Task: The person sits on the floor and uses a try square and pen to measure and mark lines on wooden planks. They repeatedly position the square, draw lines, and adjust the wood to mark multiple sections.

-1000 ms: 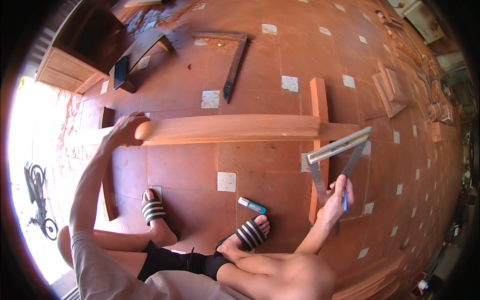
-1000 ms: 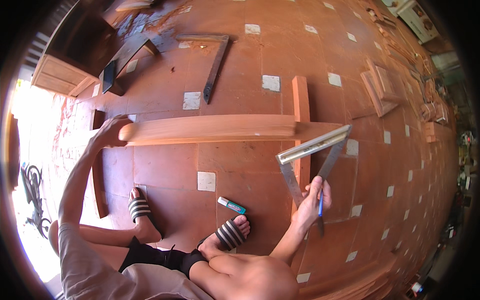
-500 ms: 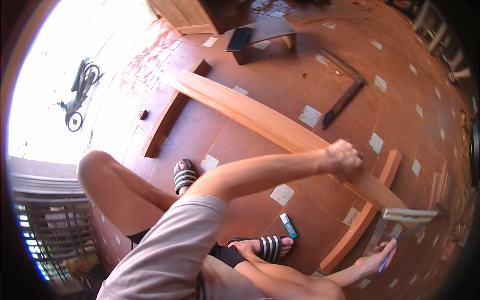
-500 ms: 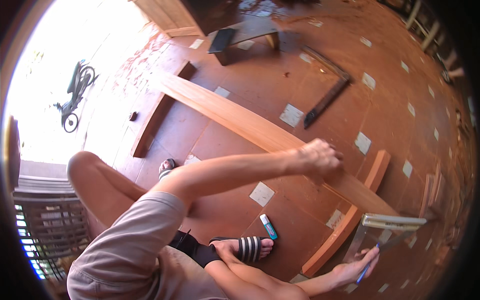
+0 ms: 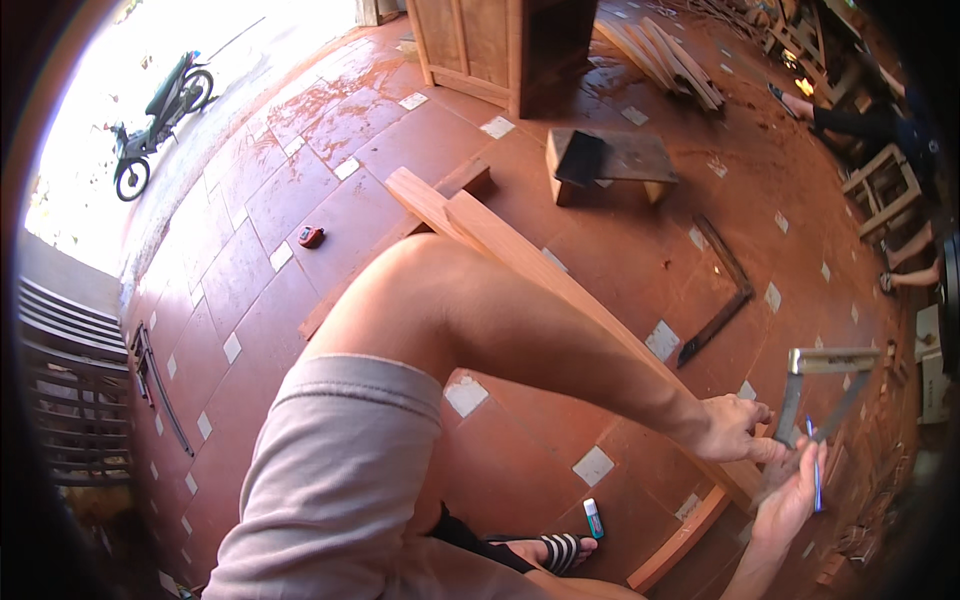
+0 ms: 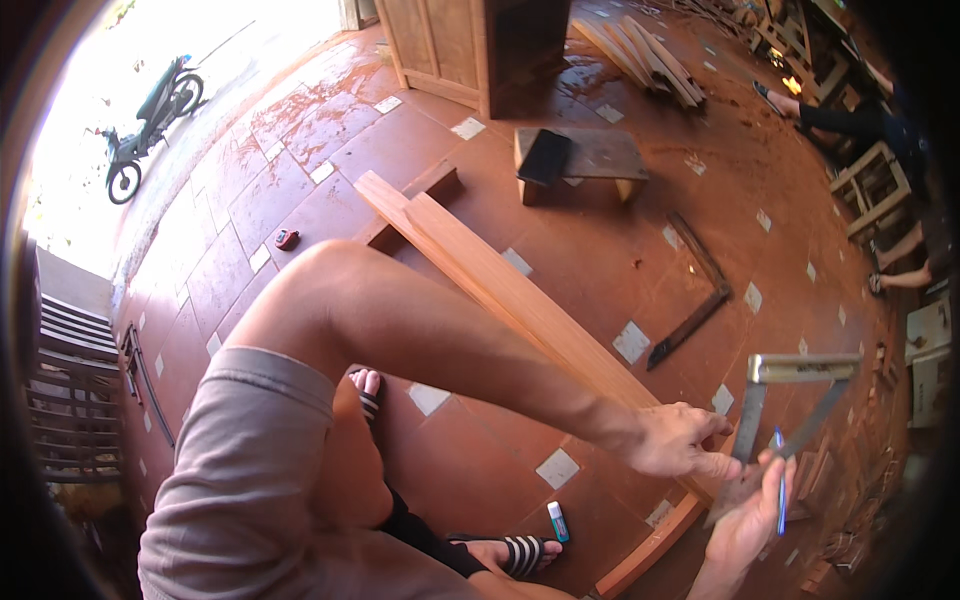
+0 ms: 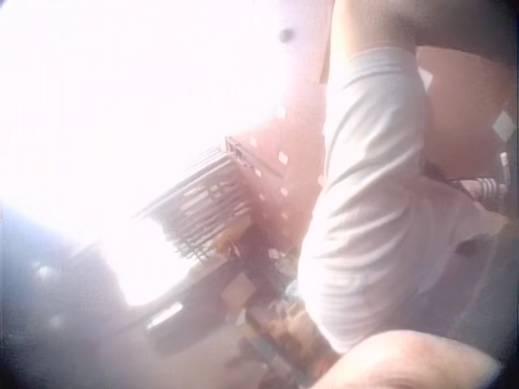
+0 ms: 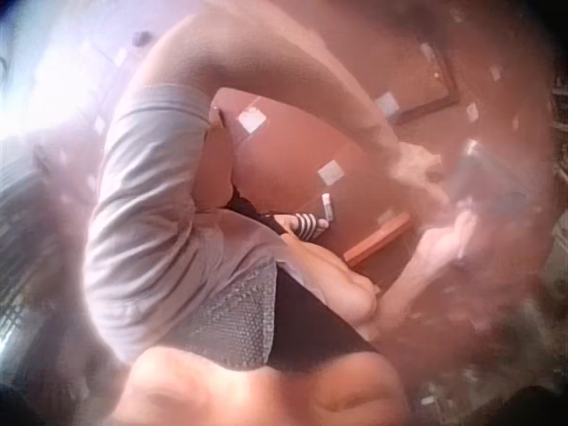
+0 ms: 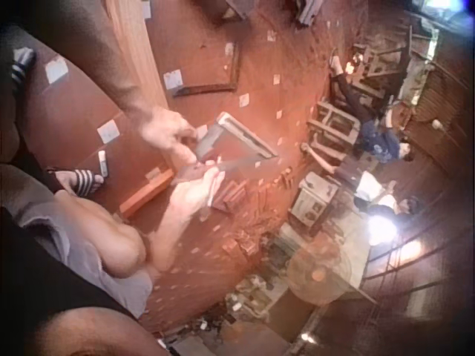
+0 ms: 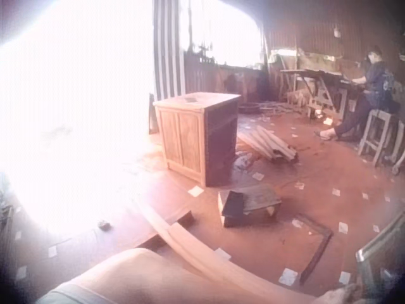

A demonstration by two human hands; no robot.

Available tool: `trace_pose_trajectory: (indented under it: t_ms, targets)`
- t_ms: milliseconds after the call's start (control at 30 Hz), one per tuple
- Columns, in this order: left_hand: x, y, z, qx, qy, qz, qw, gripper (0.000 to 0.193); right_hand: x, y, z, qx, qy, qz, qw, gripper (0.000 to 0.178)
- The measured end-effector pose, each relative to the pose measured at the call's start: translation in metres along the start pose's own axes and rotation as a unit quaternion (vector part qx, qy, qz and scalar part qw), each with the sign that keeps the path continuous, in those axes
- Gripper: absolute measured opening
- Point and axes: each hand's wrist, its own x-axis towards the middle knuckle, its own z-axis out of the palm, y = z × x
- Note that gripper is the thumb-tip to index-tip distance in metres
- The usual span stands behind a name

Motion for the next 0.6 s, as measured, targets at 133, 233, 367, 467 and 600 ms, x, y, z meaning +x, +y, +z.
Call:
trace_pose_trajectory:
  t_ms: [133, 233, 367, 467, 600]
  targets:
    - [-0.073, -0.002, -0.059, -0.175, 0.139, 0.020, 0.974, 0.049, -0.008, 0.017, 0.132, -0.027, -0.078, 0.053, 0.995, 0.022]
    - [-0.121, -0.031, -0.105, -0.151, 0.201, -0.008, 0.968, 0.040, -0.006, 0.020, 0.198, -0.275, -0.114, 0.108, 0.948, 0.018]
    - [-0.188, -0.087, -0.179, -0.076, 0.198, 0.026, 0.977, 0.029, 0.014, 0.051, 0.268, -0.570, -0.137, -0.146, 0.797, 0.023]
    - [-0.231, -0.129, -0.230, 0.014, 0.118, -0.029, 0.993, 0.037, 0.033, 0.083, 0.318, -0.639, -0.163, -0.412, 0.629, 0.043]
    - [-0.272, -0.179, -0.278, -0.047, 0.032, -0.010, 0.998, 0.043, 0.050, 0.156, 0.371, -0.554, -0.300, -0.266, 0.730, 0.052]
